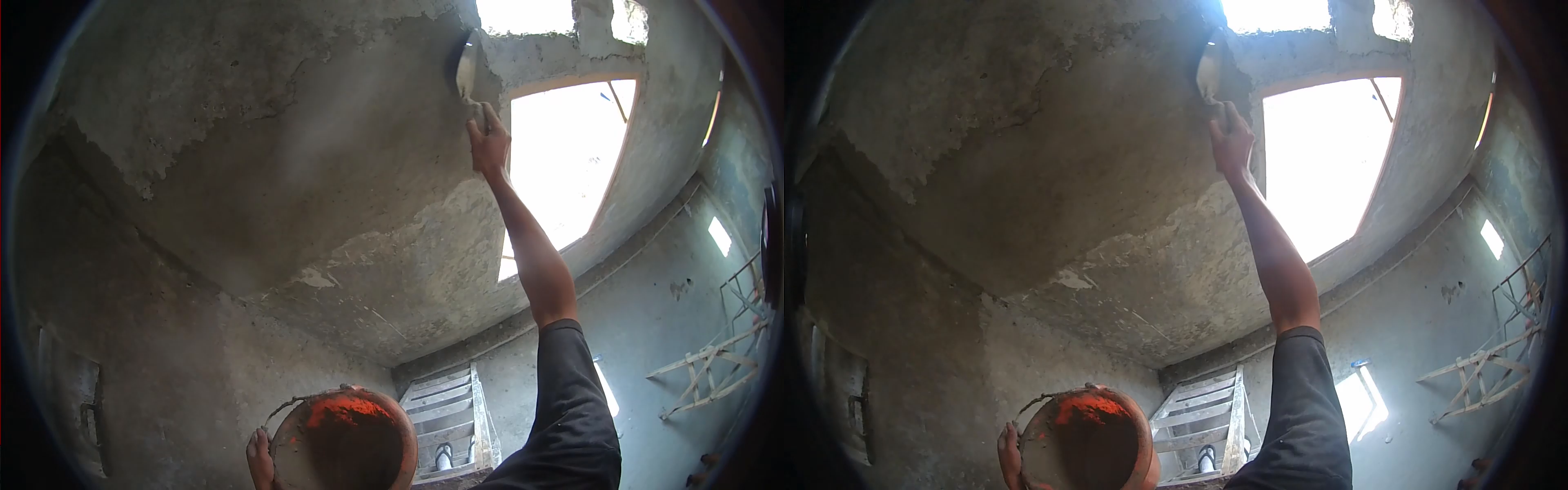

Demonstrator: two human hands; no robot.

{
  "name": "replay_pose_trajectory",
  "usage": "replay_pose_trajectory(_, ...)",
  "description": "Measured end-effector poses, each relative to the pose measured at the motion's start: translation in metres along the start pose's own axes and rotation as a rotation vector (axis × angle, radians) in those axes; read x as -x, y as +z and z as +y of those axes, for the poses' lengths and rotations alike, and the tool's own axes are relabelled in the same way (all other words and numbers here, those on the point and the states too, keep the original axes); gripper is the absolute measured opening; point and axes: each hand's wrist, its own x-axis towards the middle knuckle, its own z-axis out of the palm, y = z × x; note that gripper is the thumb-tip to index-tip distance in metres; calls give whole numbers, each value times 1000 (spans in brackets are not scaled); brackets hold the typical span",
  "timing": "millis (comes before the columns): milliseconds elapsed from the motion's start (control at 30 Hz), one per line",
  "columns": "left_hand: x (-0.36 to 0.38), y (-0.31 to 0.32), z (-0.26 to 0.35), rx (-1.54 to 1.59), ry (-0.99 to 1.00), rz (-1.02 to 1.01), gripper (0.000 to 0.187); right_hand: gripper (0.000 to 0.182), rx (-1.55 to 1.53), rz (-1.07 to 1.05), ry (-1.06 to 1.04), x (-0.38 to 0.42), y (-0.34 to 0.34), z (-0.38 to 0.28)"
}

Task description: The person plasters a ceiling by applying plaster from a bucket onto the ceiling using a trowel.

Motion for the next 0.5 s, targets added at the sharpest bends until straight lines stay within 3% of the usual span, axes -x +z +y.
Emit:
replay_pose_trajectory(67,3,1,5,7,-17,-16,47,48,42,19,-122,8,6,-6)
replay_pose_trajectory(167,2,-2,6,-48,-14,-51,48,48,82,-145,-295,29,2,-15)
replay_pose_trajectory(267,-3,-3,-5,-87,44,-23,51,48,-5,-314,-244,36,-3,-22)
replay_pose_trajectory(367,-10,-6,-18,-53,80,-23,56,48,38,-145,-144,27,-6,-24)
replay_pose_trajectory(433,-7,-5,-19,-51,47,-6,59,47,-44,-16,140,8,-8,-25)
replay_pose_trajectory(500,-9,-5,-23,-7,19,2,59,47,-43,-19,178,-6,-9,-29)
